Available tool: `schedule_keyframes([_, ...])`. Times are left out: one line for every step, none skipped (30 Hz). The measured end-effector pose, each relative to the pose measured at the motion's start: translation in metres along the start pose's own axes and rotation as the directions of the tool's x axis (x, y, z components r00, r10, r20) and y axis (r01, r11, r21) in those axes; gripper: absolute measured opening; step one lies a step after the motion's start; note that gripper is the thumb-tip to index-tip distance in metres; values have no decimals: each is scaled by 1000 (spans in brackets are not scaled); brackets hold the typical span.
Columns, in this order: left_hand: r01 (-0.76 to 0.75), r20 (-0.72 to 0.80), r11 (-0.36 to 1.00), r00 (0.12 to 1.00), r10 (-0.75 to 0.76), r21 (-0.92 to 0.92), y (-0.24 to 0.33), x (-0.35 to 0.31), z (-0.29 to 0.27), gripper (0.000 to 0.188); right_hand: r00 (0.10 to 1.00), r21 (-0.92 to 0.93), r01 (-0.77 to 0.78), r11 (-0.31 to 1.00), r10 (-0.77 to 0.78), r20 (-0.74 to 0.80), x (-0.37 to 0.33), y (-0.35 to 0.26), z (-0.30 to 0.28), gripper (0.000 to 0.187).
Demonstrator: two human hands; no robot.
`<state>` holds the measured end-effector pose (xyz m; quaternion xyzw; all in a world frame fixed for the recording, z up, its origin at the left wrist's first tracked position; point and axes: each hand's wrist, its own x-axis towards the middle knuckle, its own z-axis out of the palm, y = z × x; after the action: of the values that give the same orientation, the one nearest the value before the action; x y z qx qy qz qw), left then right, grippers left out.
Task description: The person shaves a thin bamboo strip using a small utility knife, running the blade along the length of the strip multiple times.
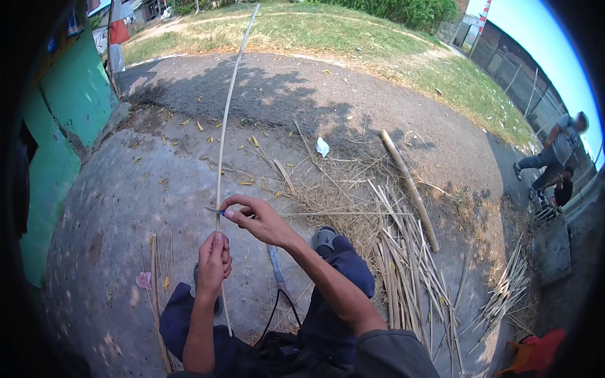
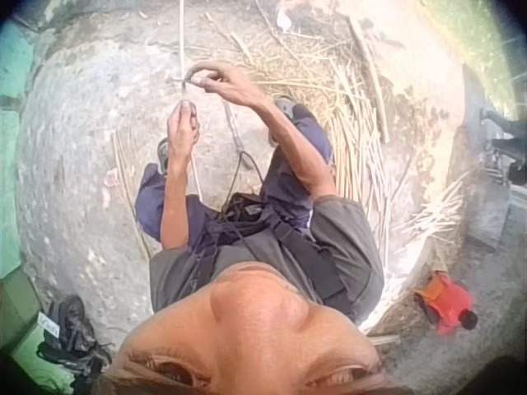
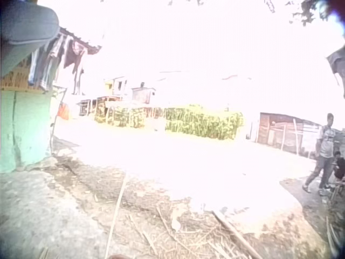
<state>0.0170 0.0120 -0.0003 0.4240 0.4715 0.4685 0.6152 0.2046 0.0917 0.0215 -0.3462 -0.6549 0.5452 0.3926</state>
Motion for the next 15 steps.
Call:
schedule_keyframes([-15,4,1000,1000,15,22,-1,0,-1,36,999,50,-42,998,41,32,-1,-2,-3,34])
schedule_keyframes([-16,5,1000,1000,15,21,-2,1,-2,36,999,49,-42,998,41,31,-1,-3,-5,34])
schedule_keyframes([-36,18,998,999,35,58,-4,3,-5,36,997,44,-64,997,62,45,-2,-4,-7,33])
schedule_keyframes([-56,31,994,998,53,94,-5,4,-7,36,995,39,-86,996,83,59,-3,-7,-9,33])
schedule_keyframes([-55,31,994,998,53,94,-4,4,-9,36,995,39,-87,995,84,59,-4,-9,-12,33])
schedule_keyframes([-50,55,994,997,45,94,-3,5,-10,36,989,50,-126,991,122,84,-6,-12,-15,33])
schedule_keyframes([-46,77,995,996,38,94,-2,5,-11,36,981,60,-165,985,158,110,-7,-16,-16,33])
schedule_keyframes([-45,76,995,996,38,94,-3,5,-12,36,981,60,-165,984,158,112,-7,-18,-16,33])
schedule_keyframes([-38,80,995,996,31,97,-4,5,-13,36,978,90,-186,978,176,111,-7,-19,-15,33])
schedule_keyframes([-32,80,994,997,24,102,-3,3,-15,36,974,121,-206,971,192,116,-7,-20,-13,33])
schedule_keyframes([-31,68,994,997,24,104,-1,1,-16,36,974,125,-206,971,190,127,-6,-17,-13,33])
schedule_keyframes([-9,68,996,998,3,93,1,1,-16,37,980,205,-191,960,174,97,-4,-13,-13,32])
schedule_keyframes([15,59,997,998,-19,81,4,-2,-17,38,984,285,-177,942,162,73,-2,-11,-12,32])
schedule_keyframes([18,33,996,999,-21,83,4,0,-14,38,986,292,-167,942,161,42,-4,-12,-18,33])
schedule_keyframes([17,59,998,998,-20,52,3,1,-12,38,989,293,-140,946,146,1,-6,-13,-20,32])
